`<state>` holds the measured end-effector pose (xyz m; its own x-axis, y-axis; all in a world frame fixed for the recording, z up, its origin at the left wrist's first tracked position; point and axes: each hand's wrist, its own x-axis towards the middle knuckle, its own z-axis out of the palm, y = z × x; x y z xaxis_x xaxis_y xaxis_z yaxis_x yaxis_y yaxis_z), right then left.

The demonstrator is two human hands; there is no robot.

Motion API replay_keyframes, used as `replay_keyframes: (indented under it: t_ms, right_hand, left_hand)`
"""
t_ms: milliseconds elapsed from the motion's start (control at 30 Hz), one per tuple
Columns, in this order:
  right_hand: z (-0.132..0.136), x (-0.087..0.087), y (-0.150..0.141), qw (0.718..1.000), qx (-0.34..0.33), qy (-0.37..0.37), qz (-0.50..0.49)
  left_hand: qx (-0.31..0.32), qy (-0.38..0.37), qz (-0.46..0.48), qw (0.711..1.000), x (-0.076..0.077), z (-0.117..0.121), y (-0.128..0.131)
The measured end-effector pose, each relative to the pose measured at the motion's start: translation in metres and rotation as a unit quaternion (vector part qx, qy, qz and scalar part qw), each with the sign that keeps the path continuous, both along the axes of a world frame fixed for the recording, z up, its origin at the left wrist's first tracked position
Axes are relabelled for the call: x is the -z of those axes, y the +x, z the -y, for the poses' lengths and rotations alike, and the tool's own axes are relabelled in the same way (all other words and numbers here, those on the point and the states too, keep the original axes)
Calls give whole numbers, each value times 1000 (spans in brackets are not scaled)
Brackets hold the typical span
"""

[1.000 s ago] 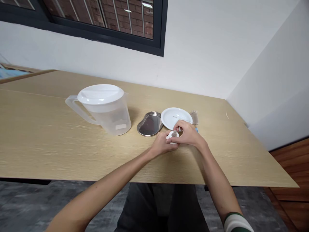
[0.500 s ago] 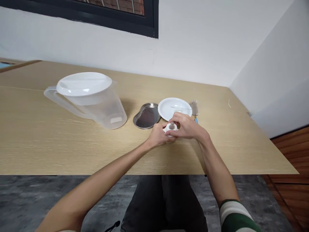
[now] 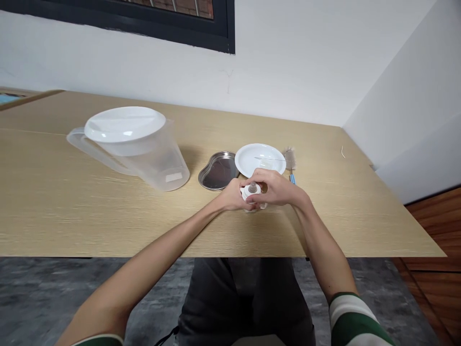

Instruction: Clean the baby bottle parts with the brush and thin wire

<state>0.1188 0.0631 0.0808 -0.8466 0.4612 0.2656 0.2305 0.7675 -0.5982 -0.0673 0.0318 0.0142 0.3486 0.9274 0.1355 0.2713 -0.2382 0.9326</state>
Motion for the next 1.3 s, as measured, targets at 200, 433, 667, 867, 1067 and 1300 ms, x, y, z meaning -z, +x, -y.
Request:
replay_keyframes:
  t_ms: [200,433,667,867,1067,1300]
  right_hand:
    - [-14,7,21,994,30,-105,-23]
    - [-19,13,25,991,75,-95,-53]
    - [-7,15,5,991,58,-105,-53]
    - [-11,12,16,979,6,-184,-87]
    - [-15,12,20,952,-46,-274,-131]
    - [-11,7,22,942,-2,-262,-211]
  left_hand:
    - [4,9,13,1000,2,4,0]
    - [7,-17,20,1000,4,5,1]
    - [-17,-10,2,1000,1,7,4]
    - [-11,28,2,1000,1,8,5]
    - [-22,30,-13,999,0,8,6]
    - [-17,19,-15,1000,1,9,4]
